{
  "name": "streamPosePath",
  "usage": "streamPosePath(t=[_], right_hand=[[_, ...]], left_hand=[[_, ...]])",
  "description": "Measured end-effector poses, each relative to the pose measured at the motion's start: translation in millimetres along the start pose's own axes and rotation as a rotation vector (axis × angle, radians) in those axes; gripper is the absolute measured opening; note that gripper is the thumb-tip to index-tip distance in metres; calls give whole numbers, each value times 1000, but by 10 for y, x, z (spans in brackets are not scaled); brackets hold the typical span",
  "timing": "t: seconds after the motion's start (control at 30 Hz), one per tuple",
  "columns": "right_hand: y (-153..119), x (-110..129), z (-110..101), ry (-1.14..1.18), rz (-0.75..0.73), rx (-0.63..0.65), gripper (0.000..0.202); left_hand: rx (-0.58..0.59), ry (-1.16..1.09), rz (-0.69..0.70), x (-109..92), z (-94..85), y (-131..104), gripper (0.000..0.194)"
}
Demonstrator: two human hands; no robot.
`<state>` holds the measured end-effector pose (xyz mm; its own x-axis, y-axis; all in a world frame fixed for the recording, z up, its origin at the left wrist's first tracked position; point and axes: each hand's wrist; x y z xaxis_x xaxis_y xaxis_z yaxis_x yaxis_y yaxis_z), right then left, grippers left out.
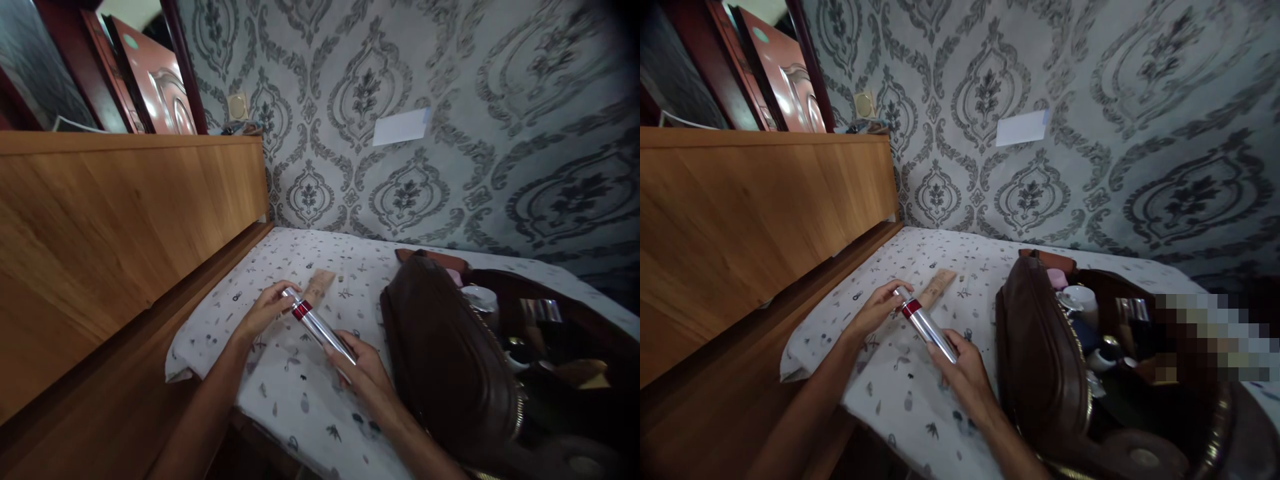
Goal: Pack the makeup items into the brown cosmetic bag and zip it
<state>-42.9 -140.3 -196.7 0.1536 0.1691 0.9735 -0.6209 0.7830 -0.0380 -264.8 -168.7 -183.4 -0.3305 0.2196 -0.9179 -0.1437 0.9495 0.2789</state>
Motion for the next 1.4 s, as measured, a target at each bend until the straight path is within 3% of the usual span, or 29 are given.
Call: streamPosePath(t=[0.2, 0.4, 0.63, 0.83, 1.0, 1.17, 1.23, 1.4], right_hand=[[-27, 48, 21, -5, -15, 12, 51], [0, -6, 8, -114, -230, 5, 45], [48, -104, 6, -121, -257, -39, 47], [50, -197, -27, -165, -336, -47, 44], [57, -272, -54, -186, -419, -18, 42], [67, -306, -76, -240, -453, -21, 44], [74, -315, -87, -252, -446, -24, 44], [95, -325, -97, -277, -449, -46, 45]], left_hand=[[-32, -49, 71, -50, 5, -29, 41], [8, -173, 123, -119, -30, -88, 49], [29, -48, 201, -291, -142, -193, 43], [-33, 54, 116, -311, -150, -282, 53], [-36, 75, 130, -255, -130, -327, 58], [-44, 155, 78, -297, -150, -360, 42], [-7, 170, 77, -328, -189, -379, 36], [103, 124, 127, -344, -308, -409, 48]])
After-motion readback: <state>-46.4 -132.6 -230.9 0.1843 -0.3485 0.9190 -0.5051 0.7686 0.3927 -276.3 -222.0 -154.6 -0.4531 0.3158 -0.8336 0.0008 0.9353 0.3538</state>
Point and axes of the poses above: each hand's wrist, its own y-axis towards the middle knuckle, its own z-axis out of the palm, x = y × z, and after that the axes turned 14 degrees about y, right-handed
